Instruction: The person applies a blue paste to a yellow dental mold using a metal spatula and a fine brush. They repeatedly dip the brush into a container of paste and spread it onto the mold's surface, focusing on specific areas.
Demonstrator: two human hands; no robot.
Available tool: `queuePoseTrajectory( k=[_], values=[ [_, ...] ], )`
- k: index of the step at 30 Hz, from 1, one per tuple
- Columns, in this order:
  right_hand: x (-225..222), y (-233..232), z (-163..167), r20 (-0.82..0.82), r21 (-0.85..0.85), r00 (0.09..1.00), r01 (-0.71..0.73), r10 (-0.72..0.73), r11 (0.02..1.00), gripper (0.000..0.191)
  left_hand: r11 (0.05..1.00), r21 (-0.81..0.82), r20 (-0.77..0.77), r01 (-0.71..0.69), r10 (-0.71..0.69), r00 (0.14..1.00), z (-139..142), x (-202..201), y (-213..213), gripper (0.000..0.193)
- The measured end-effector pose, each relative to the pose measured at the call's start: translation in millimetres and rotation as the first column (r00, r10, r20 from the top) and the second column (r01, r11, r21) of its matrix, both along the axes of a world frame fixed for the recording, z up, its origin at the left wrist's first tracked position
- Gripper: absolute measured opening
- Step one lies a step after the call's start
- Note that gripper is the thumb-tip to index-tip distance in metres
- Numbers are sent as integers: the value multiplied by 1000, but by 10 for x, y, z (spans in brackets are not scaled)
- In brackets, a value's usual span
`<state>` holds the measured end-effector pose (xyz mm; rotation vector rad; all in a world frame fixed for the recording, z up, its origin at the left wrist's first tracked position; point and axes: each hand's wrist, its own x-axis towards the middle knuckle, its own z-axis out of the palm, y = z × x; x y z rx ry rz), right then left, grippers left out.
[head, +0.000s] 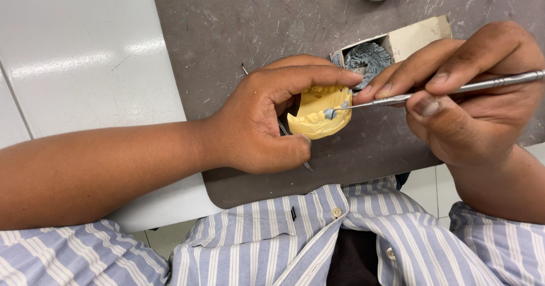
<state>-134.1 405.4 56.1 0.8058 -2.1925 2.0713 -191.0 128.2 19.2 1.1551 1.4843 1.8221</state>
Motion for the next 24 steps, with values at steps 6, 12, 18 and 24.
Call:
queuePoseTrajectory(
  k=[6, 12, 18, 24],
  values=[
    [-16, -28, 8, -16, 17, 1000, 6, -6, 1000, 15, 1000, -2, -32, -19, 19, 999, -6, 1, -1, 72],
    [-25, -48, 54, -9, 20, 1000, 3, -3, 1000, 15, 1000, 23, 2, -5, 5, 1000, -44, 6, -11, 67],
    [-19, 1, 31, -10, 14, 1000, -7, 7, 1000, 17, 1000, 17, -9, -6, 6, 1000, -71, 10, -29, 68],
    [37, 263, -68, 14, -49, 991, 132, -132, 990, 20, 1000, 1, 54, -4, 4, 999, -5, 5, -16, 73]
  ],
)
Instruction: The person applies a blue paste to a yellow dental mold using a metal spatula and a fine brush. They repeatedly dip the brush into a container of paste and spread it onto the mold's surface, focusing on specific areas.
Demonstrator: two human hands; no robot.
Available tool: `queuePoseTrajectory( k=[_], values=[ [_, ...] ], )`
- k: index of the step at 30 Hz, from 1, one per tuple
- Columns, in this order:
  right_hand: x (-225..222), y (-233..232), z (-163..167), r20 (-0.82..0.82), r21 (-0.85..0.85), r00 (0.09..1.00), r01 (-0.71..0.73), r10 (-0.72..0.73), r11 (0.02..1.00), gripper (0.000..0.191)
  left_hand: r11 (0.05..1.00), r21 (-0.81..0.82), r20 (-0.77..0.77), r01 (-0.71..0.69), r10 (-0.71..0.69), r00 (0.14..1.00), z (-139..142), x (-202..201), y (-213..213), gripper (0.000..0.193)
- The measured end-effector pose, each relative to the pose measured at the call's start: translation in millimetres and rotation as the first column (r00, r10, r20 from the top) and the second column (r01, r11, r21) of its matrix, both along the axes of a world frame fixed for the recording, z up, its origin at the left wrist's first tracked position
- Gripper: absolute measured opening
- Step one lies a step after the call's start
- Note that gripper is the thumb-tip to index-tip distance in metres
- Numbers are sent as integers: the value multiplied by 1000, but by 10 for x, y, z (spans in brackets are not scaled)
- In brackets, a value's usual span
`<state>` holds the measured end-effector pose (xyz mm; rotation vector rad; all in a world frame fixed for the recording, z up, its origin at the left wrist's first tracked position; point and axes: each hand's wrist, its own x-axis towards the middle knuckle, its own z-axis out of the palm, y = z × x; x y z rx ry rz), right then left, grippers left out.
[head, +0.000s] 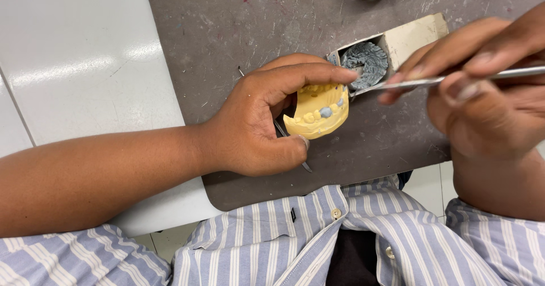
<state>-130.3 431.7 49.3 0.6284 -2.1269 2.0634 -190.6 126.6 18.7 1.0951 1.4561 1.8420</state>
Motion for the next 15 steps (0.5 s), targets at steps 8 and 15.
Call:
queuePoseTrajectory(
  k=[8, 15],
  values=[
    [116, 109, 13, -152, 387, 953, 300, -261, 872, 14, 998, -47, -4, -31, 31, 1000, 0, 51, 57, 67],
    [-41, -91, 163, -213, 589, 965, 250, -151, 768, 12, 997, -78, 21, -19, 21, 1000, -8, 92, 116, 65]
  ],
)
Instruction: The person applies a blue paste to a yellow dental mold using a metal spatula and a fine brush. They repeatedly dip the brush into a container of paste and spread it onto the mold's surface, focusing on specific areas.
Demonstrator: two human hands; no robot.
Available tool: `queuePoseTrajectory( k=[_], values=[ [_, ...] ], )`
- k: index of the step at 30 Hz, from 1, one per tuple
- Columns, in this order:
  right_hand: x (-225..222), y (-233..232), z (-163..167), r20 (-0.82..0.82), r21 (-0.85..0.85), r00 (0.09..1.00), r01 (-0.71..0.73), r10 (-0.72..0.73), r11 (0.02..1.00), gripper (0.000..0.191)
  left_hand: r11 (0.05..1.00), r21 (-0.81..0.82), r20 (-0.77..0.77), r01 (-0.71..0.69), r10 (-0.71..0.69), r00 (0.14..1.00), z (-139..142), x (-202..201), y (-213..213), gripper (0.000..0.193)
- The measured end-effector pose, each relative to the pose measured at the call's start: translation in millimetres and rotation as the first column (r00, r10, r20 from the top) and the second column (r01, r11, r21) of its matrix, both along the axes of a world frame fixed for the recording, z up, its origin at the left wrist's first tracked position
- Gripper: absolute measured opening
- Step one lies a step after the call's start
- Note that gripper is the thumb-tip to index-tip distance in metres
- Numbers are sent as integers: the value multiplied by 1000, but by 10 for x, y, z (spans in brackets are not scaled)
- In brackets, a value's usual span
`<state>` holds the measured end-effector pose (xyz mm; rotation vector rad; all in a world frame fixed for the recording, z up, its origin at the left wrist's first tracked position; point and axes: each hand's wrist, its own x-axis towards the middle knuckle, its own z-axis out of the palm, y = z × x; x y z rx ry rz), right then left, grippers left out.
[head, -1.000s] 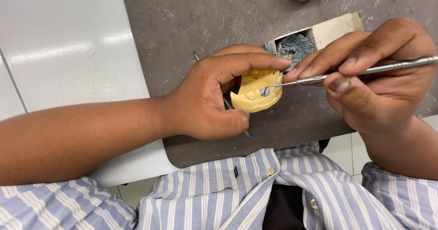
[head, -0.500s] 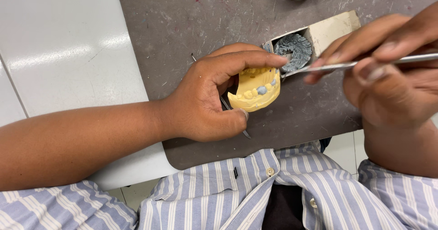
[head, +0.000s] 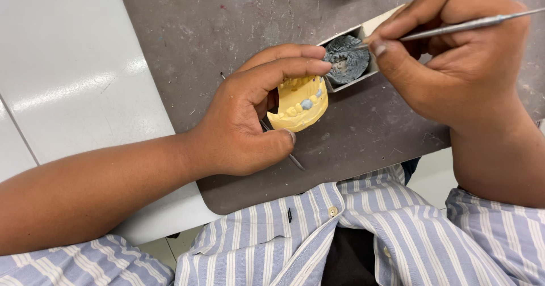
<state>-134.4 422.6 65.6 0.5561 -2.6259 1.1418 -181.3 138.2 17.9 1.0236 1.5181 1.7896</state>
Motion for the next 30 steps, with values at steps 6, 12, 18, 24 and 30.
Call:
queuePoseTrajectory(
  k=[6, 12, 18, 24, 30],
  values=[
    [-91, -49, 36, 110, -12, 992, 58, -57, 998, 12, 1000, 10, 35, 11, -11, 999, 15, -24, 41, 65],
    [-99, -5, -33, 93, -62, 996, -8, 14, 998, 14, 1000, -20, 11, -7, 7, 1000, 20, -31, 41, 65],
    [-53, 27, -121, 147, -152, 989, 14, 8, 988, 14, 1000, -10, -4, -6, 6, 1000, 19, -15, 24, 65],
    [-61, -6, -117, 93, -145, 995, -31, 45, 989, 15, 1000, -16, -3, -7, 7, 1000, 42, 19, 15, 64],
    [-6, -84, -50, 61, -63, 998, 10, -6, 998, 18, 1000, 0, 5, -7, 7, 1000, 69, 56, 25, 64]
  ],
)
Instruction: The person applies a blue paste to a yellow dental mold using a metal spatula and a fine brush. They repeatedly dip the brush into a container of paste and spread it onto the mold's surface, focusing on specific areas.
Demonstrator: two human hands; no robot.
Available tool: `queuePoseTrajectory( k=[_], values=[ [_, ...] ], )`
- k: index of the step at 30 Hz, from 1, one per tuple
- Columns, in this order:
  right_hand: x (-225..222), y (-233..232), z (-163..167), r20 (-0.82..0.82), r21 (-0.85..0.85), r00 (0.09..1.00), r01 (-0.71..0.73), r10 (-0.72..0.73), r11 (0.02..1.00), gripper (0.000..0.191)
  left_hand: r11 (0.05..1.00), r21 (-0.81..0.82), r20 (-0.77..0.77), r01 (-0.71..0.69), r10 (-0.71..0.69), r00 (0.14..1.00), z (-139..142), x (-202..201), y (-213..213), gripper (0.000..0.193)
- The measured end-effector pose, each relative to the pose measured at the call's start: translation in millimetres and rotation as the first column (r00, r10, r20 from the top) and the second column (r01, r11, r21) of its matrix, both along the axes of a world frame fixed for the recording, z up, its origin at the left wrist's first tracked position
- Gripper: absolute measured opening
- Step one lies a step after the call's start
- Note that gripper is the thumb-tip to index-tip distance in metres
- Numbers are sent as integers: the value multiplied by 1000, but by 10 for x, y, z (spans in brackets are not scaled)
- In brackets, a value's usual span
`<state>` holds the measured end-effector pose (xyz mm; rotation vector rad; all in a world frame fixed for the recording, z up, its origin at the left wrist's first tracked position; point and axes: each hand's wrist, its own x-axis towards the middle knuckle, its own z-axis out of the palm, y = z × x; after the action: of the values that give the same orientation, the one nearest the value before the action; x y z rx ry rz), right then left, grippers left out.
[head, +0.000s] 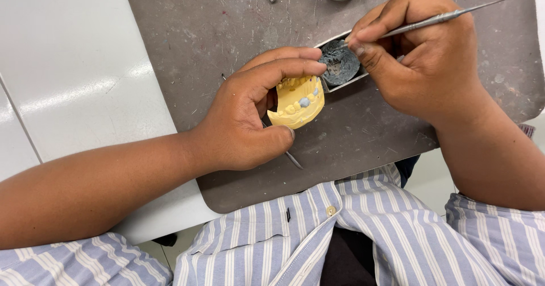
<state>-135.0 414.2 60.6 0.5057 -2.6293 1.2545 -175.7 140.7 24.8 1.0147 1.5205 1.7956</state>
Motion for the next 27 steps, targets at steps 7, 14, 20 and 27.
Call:
queuePoseTrajectory(
  k=[7, 14, 20, 27],
  values=[
    [71, -40, -32, 51, -109, 998, -24, 29, 994, 17, 1000, 15, -9, -10, 10, 1000, -16, 73, -43, 63],
    [149, 53, 151, 82, -292, 997, 38, -15, 956, 17, 999, -7, -15, -37, 37, 999, 94, 96, -54, 68],
    [-64, 390, 51, -380, -178, 903, 140, -200, 974, 15, 999, -27, -16, -47, 47, 999, 149, 11, -63, 68],
    [-209, 408, -192, -505, -13, 847, 183, -165, 983, 14, 997, -47, -61, -56, 53, 997, 96, -22, -169, 67]
  ],
)
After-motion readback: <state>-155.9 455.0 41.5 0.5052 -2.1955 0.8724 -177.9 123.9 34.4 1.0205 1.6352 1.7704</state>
